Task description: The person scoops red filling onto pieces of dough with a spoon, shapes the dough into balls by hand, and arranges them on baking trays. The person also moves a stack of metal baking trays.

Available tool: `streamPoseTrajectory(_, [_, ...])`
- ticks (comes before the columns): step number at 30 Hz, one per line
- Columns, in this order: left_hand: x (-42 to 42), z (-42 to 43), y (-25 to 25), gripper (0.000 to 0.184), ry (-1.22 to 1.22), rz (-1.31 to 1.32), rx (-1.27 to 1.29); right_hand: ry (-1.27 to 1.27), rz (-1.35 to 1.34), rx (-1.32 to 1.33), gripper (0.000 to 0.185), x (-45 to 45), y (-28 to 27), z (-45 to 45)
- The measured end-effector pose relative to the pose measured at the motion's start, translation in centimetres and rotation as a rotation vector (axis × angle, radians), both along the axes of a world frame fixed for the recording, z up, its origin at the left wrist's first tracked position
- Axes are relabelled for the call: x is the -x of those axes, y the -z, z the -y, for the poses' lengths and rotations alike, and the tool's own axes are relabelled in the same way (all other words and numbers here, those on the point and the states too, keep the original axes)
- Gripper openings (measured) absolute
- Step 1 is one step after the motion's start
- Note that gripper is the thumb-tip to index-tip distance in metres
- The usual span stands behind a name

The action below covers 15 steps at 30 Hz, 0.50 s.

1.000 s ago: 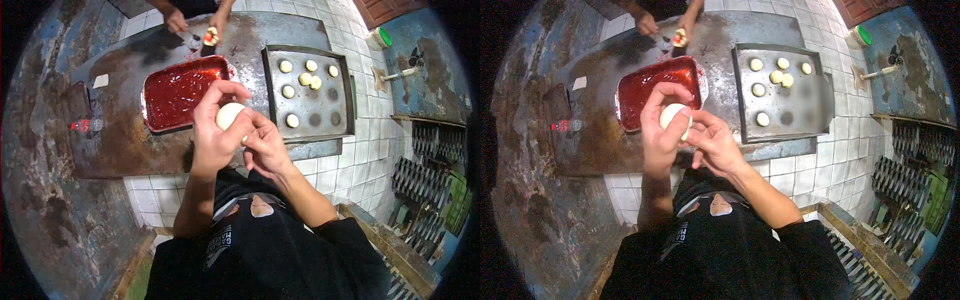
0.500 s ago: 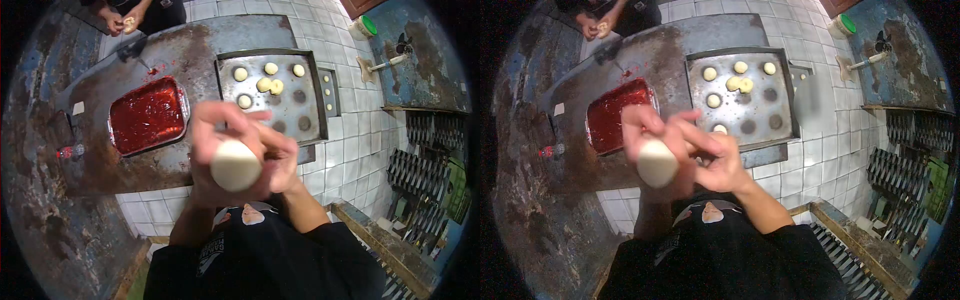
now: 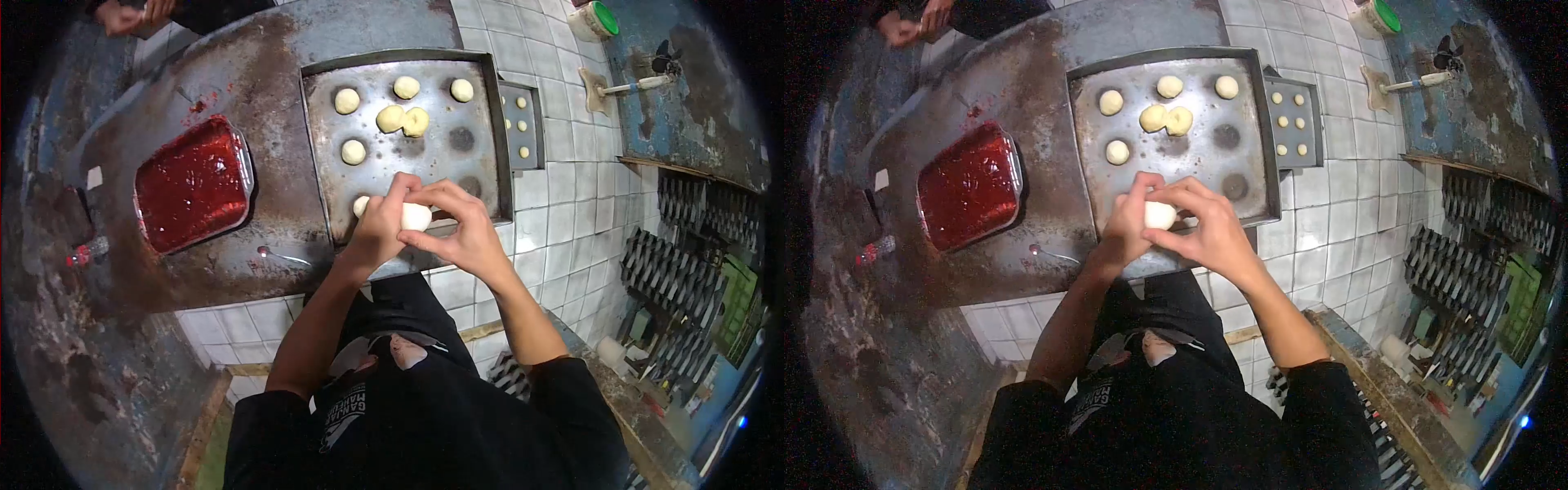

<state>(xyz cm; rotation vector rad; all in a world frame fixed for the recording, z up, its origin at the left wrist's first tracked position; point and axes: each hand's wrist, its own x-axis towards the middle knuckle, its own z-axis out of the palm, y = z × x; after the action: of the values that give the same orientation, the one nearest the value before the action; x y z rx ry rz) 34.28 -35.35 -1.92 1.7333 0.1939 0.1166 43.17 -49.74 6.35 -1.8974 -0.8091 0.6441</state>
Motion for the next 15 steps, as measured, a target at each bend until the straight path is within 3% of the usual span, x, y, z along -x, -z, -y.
streamPoseTrajectory(4, [-0.9, 1.1, 4.6, 0.060, 0.075, -0.084, -0.076, 0.014, -0.068, 0.081, 0.040, -1.1, 5.3, 1.7])
streamPoseTrajectory(6, [-0.9, 0.5, 6.5, 0.078, 0.084, -0.190, -0.161, 0.040, -0.162, 0.194, 0.035, -2.1, 9.9, 2.8])
streamPoseTrajectory(7, [0.0, 0.1, 9.5, 0.095, -0.027, -0.064, -0.198, -0.073, 0.005, 0.274, 0.039, -2.7, 12.4, 3.7])
streamPoseTrajectory(8, [0.9, -0.9, 9.9, 0.095, -0.030, -0.071, -0.197, -0.077, -0.001, 0.276, 0.039, -2.9, 14.7, 4.3])
streamPoseTrajectory(10, [2.8, -2.5, 9.8, 0.099, -0.156, -0.268, -0.166, -0.321, 0.302, 0.357, 0.048, -3.3, 18.3, 4.9])
streamPoseTrajectory(11, [3.6, -3.1, 9.5, 0.094, -0.162, -0.294, -0.176, -0.488, 0.323, 0.474, 0.062, -3.5, 19.8, 4.8])
streamPoseTrajectory(12, [4.3, -3.7, 9.2, 0.094, -0.162, -0.309, -0.174, -0.494, 0.309, 0.473, 0.062, -3.2, 20.6, 4.5])
streamPoseTrajectory(14, [5.0, -4.6, 8.7, 0.087, -0.206, -0.351, -0.252, -0.669, 0.819, 0.453, 0.074, -2.9, 22.0, 3.5])
streamPoseTrajectory(15, [4.8, -4.6, 8.1, 0.076, -0.243, -0.329, -0.177, -0.741, 0.817, 0.487, 0.083, -3.0, 22.5, 3.1])
